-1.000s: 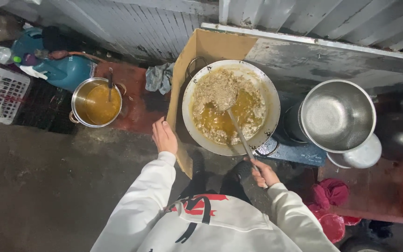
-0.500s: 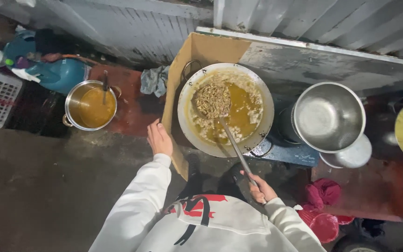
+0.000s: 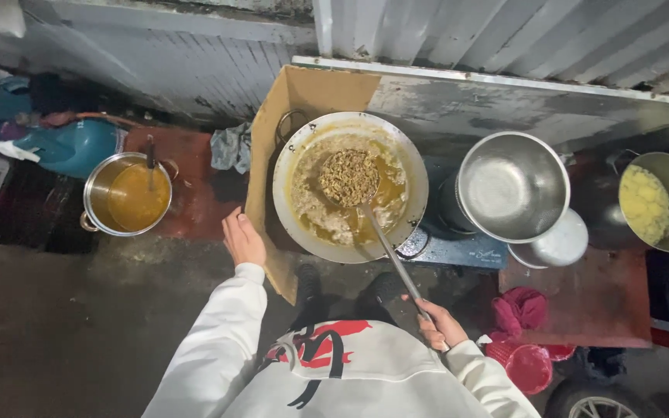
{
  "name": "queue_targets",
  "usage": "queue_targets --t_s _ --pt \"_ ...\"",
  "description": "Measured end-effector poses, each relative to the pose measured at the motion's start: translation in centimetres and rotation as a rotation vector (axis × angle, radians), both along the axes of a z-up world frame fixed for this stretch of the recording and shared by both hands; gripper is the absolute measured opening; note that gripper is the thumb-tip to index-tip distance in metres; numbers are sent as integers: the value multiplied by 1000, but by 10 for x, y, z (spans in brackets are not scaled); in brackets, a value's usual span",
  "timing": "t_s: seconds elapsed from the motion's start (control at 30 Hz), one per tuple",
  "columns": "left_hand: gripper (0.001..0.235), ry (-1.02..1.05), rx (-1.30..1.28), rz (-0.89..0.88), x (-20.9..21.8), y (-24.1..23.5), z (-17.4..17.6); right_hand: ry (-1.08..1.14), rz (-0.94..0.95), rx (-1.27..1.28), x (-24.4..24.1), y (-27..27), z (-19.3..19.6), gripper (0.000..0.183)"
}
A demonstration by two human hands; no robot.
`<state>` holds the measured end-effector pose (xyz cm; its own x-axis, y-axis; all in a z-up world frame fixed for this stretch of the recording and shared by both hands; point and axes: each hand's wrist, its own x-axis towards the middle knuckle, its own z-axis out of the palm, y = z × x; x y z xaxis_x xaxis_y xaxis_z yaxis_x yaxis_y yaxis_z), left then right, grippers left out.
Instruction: Cleaning a metal strainer with a cloth and then using it to scoop fried items from a large pot of oil into a smaller container.
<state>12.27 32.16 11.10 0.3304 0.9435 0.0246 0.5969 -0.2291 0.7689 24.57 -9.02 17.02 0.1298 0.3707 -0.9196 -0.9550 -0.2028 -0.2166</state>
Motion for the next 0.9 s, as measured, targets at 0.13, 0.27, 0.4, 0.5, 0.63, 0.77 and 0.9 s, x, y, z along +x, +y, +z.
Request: queue_targets --t_s 0.13,0.27,0.4,0.5,0.63,0.77,0.9 --pt "44 -3 -23 -6 -3 1 2 -18 -27 -7 -4 -9 1 37" --pt "43 -8 -14 -13 -3 2 1 25 -139 63 -9 -27 -10 36" --pt "42 9 -53 0 -2 0 4 -88 -135 42 -11 -23 -4 36" --pt "42 7 -48 6 -4 -1 3 -100 -178 118 -23 -33 -3 41" --pt "41 2 -32 -12 -3 2 -1 -147 -197 97 -20 -19 19 41" --pt "42 22 -52 0 -3 2 0 -159 -171 10 -20 -9 44 42" --pt "43 22 -24 -10 -3 4 -2 -142 -232 43 -22 -13 33 41"
